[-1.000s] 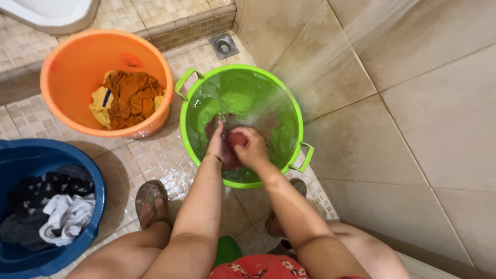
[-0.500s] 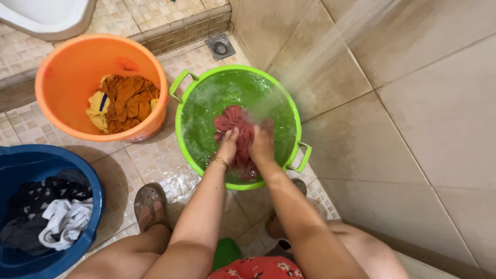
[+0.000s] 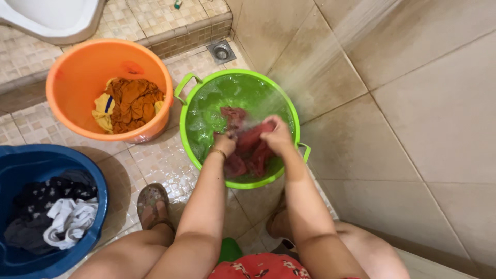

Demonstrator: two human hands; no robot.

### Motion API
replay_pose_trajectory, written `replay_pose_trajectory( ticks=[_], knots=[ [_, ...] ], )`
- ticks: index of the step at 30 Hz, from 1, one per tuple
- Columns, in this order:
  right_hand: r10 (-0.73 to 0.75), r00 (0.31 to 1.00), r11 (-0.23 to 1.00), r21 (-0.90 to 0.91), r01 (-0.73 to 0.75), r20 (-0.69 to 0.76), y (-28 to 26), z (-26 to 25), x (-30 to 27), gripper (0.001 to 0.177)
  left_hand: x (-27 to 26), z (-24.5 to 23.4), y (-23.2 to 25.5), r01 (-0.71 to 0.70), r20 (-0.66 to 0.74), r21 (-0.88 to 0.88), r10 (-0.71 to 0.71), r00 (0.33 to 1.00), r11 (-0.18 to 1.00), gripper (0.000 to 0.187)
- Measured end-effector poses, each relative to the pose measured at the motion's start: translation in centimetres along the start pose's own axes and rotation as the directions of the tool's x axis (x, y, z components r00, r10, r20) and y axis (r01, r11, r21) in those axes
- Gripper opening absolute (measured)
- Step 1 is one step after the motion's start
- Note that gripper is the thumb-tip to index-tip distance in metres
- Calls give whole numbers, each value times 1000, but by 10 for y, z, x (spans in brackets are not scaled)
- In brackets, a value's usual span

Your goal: The person washes a red garment by hand in a green basin filled with water. They repeatedly submerge, agitate, and wring the cloth under a running shower stream, then transfer it to an orange bucket.

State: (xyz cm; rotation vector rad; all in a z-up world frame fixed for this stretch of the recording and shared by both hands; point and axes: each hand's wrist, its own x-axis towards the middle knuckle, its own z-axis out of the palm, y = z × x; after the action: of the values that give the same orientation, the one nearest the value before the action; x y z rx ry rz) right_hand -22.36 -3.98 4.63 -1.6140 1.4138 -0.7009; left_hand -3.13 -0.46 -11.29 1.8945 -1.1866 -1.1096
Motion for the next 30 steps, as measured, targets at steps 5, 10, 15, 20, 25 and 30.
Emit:
replay_pose_trajectory(
  ticks=[5,10,15,20,25,30],
  knots=[
    [-397,905,880,217,423,-155,-146,-65,-64,56,3,-8,-5,119,-40,-135,-126,991,984,37],
    [-636,711,746,-5,666,-301,-201,-86,-95,56,9,-6,-15,135,-45,-236,-149,988,962,37],
    [-564,823,826,-67,560,-71,-189,-72,-75,53,2,-20,-10,168,-84,-201,-188,979,965,37],
    [-426,902,861,-272,429,73,-103,-5,-27,50,-3,-35,12,83,-173,-97,-99,980,992,32],
    [-293,956,855,-438,279,37,0,61,-8,52,3,-39,0,76,81,-443,-45,996,893,26],
    [-198,980,855,-489,171,-4,69,89,-13,67,-20,-57,1,524,648,-341,-209,733,780,51]
  ],
)
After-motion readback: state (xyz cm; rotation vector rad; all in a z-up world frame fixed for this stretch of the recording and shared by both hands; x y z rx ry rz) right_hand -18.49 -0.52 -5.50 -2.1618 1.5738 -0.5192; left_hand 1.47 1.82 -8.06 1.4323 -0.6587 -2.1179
